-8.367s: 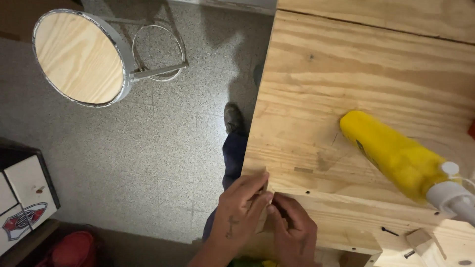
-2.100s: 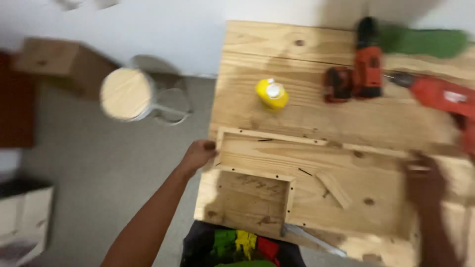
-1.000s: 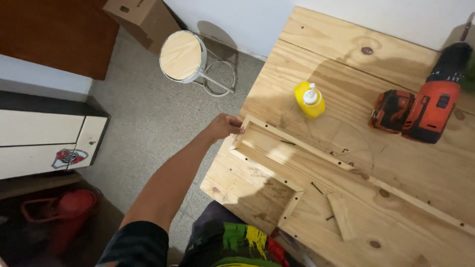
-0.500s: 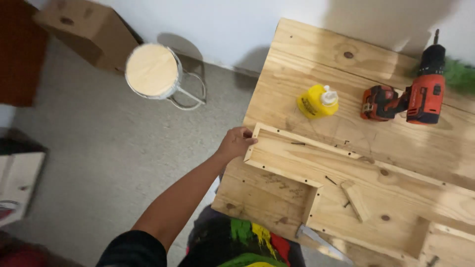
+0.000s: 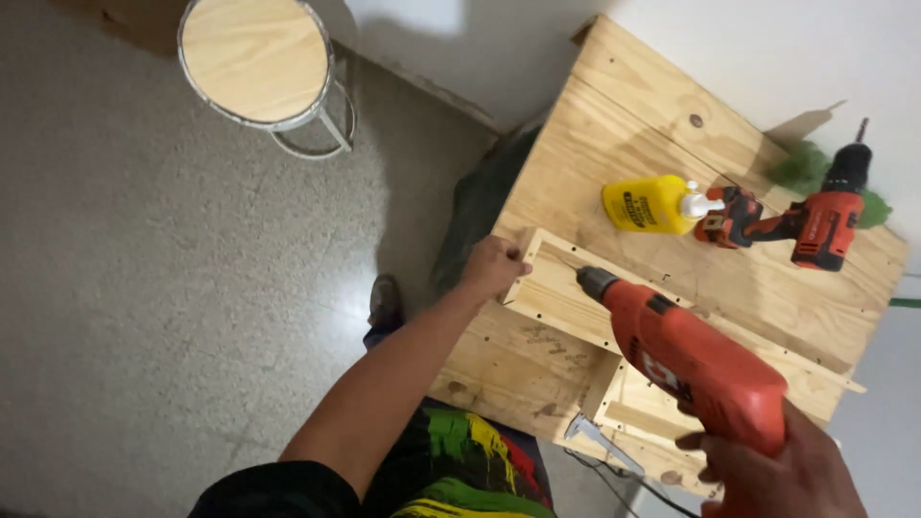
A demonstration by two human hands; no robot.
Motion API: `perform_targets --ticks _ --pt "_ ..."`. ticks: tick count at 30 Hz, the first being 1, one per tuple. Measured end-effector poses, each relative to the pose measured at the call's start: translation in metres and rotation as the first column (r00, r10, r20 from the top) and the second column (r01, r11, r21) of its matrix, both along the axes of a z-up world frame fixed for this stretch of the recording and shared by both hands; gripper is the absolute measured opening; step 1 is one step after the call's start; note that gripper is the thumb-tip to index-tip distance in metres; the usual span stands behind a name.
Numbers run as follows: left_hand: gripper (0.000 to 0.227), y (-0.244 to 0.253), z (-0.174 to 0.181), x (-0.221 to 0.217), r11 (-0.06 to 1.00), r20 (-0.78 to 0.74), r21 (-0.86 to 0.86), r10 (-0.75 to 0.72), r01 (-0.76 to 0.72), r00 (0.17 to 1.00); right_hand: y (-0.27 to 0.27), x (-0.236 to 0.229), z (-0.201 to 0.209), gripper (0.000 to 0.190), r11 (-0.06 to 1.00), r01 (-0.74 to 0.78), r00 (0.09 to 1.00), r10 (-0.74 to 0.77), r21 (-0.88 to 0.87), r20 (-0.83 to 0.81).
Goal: The person assembles a wooden frame by aligning small wooden pieces, applying wood glue, and securing them with screws. They use a cordless drill to drive screws into pre-drilled holes and adjust the frame on the workbench.
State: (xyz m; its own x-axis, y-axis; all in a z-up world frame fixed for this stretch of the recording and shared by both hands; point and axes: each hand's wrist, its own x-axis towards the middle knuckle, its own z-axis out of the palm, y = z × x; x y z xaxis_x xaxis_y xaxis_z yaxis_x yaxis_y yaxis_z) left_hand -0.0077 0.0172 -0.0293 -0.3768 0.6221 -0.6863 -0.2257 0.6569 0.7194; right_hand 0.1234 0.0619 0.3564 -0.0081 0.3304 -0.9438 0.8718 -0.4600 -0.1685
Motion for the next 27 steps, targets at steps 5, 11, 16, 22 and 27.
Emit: perform_targets --ticks 5,11,16,22,27 --pt "0.032 -0.002 0.023 -0.003 0.999 0.056 -0.036 0.030 -0.028 0.998 0.001 -0.040 -0.012 0.082 0.975 -0.158 0.977 0.131 0.158 0.166" --pt "0.056 -0.005 0.031 -0.008 1.000 0.021 0.003 0.022 -0.022 1.000 0.002 -0.059 -0.026 0.061 0.882 -0.355 0.906 0.243 0.311 0.345" --pt "0.025 -0.008 0.057 -0.018 0.998 0.127 -0.047 0.050 -0.044 0.991 0.006 -0.066 -0.032 0.054 0.800 -0.493 0.834 0.322 0.342 0.449" --pt "0.039 -0.009 0.043 -0.007 0.994 0.068 0.028 0.103 -0.105 0.992 -0.001 -0.091 -0.027 0.063 0.768 -0.588 0.762 0.421 0.253 0.492" --pt "0.049 -0.001 -0.007 0.017 0.933 -0.187 0.297 0.265 -0.203 0.946 0.016 -0.072 -0.056 0.076 0.461 -0.851 0.523 0.690 0.253 0.501"
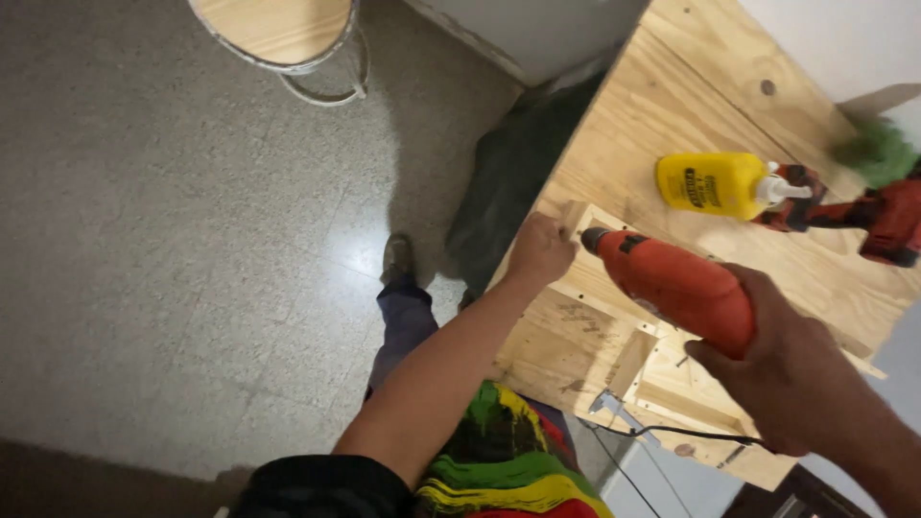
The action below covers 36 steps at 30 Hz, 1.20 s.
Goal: The person assembles a wooden frame by aligning small wooden pieces, applying wood glue, and securing them with screws. They use a cordless drill to drive screws into pre-drilled holes and adjust the frame on the workbench.
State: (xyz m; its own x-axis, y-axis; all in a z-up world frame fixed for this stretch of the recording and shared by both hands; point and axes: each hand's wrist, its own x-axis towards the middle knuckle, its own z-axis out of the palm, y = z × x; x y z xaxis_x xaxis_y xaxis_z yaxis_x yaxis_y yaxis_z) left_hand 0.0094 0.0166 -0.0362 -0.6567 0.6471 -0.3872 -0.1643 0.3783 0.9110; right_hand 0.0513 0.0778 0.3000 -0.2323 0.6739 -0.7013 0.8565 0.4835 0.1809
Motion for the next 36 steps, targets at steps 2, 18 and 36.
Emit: perform_targets --ticks 2,18,36 --pt "0.029 -0.001 0.010 -0.003 0.979 0.093 -0.151 -0.125 0.138 0.988 -0.003 -0.010 0.000 0.074 0.998 0.030 0.992 -0.035 0.048 0.124" --pt "0.018 0.002 0.026 -0.012 0.970 0.184 -0.210 -0.081 0.120 0.980 0.014 -0.013 -0.019 0.077 0.999 -0.013 0.982 0.019 -0.031 0.188" --pt "0.022 0.000 0.043 -0.020 0.948 0.348 -0.266 -0.076 0.176 0.935 -0.002 0.012 0.033 0.080 0.939 0.332 0.942 -0.334 0.088 0.010"
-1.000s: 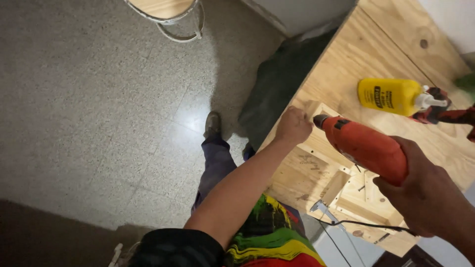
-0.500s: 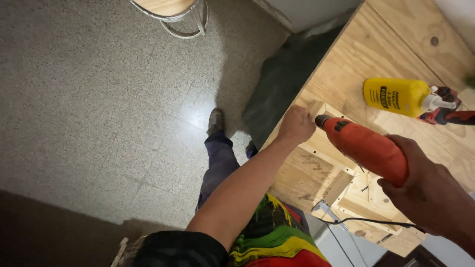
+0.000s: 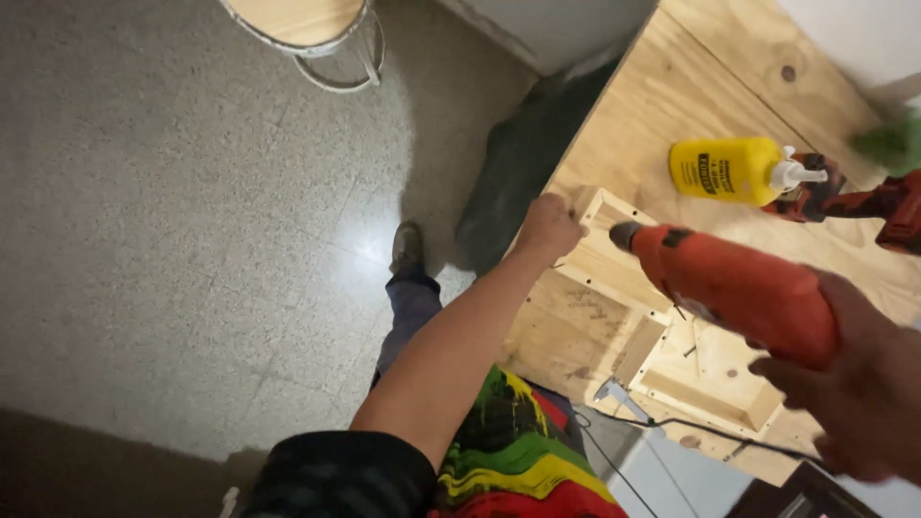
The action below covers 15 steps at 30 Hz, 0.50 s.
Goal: The person assembles a wooden frame by aligning small wooden pieces, applying wood glue, and securing them with screws. They use a cordless drill to drive screws into pre-drilled holes and adjust the frame on the workbench.
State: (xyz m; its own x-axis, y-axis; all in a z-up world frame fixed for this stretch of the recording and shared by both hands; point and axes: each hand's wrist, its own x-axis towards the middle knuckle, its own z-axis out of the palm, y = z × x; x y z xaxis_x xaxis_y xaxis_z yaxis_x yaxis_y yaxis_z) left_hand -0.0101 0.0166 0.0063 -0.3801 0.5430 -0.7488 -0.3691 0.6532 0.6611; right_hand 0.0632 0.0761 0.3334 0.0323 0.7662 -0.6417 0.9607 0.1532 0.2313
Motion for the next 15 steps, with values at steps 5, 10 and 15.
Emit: perform_targets --ticks 5,10,15 --pt "0.030 0.001 0.006 -0.014 0.997 0.030 -0.052 -0.049 0.051 0.998 -0.004 0.030 -0.006 0.072 0.994 0.108 0.984 -0.109 -0.018 -0.143" --pt "0.022 -0.004 0.023 -0.020 0.999 0.081 -0.054 0.001 0.003 0.997 -0.017 0.017 -0.010 0.072 1.000 0.028 0.999 -0.028 -0.008 -0.032" --pt "0.025 -0.003 0.016 -0.016 0.999 0.108 -0.051 0.018 -0.012 0.994 -0.015 0.019 -0.021 0.074 0.991 -0.134 0.988 0.134 -0.005 0.077"
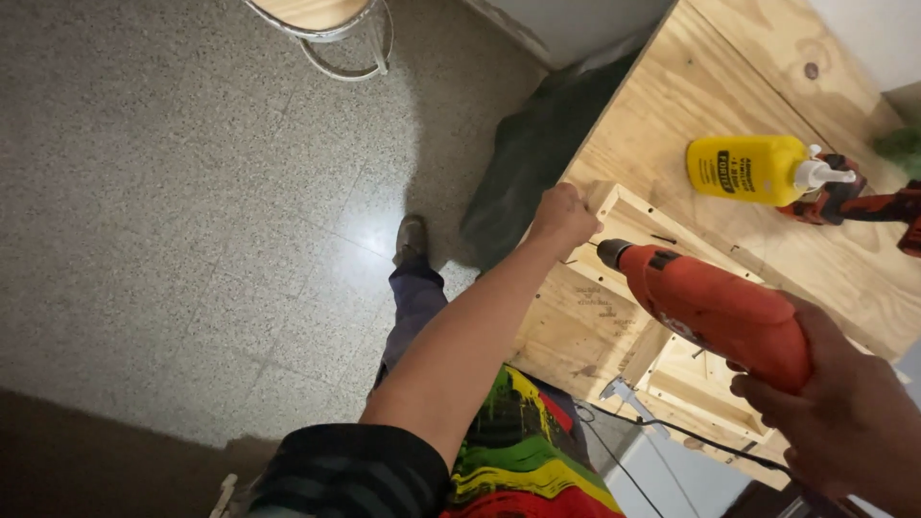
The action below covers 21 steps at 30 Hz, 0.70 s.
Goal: The person assembles a wooden frame by aligning small wooden pieces, applying wood glue, and securing them with screws. They use a cordless drill to drive screws into pre-drilled holes and adjust the frame on the workbench.
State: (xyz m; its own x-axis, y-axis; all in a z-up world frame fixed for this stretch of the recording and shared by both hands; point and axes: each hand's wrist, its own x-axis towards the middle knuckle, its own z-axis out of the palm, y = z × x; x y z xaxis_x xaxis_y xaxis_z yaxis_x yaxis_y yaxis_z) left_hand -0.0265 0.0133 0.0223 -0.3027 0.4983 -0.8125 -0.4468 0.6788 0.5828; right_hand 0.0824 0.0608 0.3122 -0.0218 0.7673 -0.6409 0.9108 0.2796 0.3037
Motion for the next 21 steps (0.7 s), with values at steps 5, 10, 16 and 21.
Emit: perform_targets --ticks 5,10,16,21 --pt "0.016 0.012 -0.041 0.018 0.999 -0.166 0.049 0.020 -0.012 0.986 -0.006 -0.011 -0.016 0.070 0.968 -0.179 0.981 0.188 -0.175 0.038" --pt "0.024 0.006 -0.017 0.007 1.000 -0.071 -0.001 -0.019 0.019 0.997 0.005 -0.008 -0.028 0.078 0.953 -0.232 0.968 0.246 -0.194 0.055" --pt "0.023 0.010 -0.017 0.004 1.000 -0.084 0.008 -0.021 0.021 0.996 0.009 -0.015 -0.027 0.079 0.951 -0.205 0.976 0.216 -0.230 0.022" --pt "0.032 0.012 -0.031 0.012 0.999 -0.118 0.045 0.009 -0.004 0.993 0.009 -0.013 -0.027 0.080 0.936 -0.241 0.968 0.249 -0.255 -0.001"
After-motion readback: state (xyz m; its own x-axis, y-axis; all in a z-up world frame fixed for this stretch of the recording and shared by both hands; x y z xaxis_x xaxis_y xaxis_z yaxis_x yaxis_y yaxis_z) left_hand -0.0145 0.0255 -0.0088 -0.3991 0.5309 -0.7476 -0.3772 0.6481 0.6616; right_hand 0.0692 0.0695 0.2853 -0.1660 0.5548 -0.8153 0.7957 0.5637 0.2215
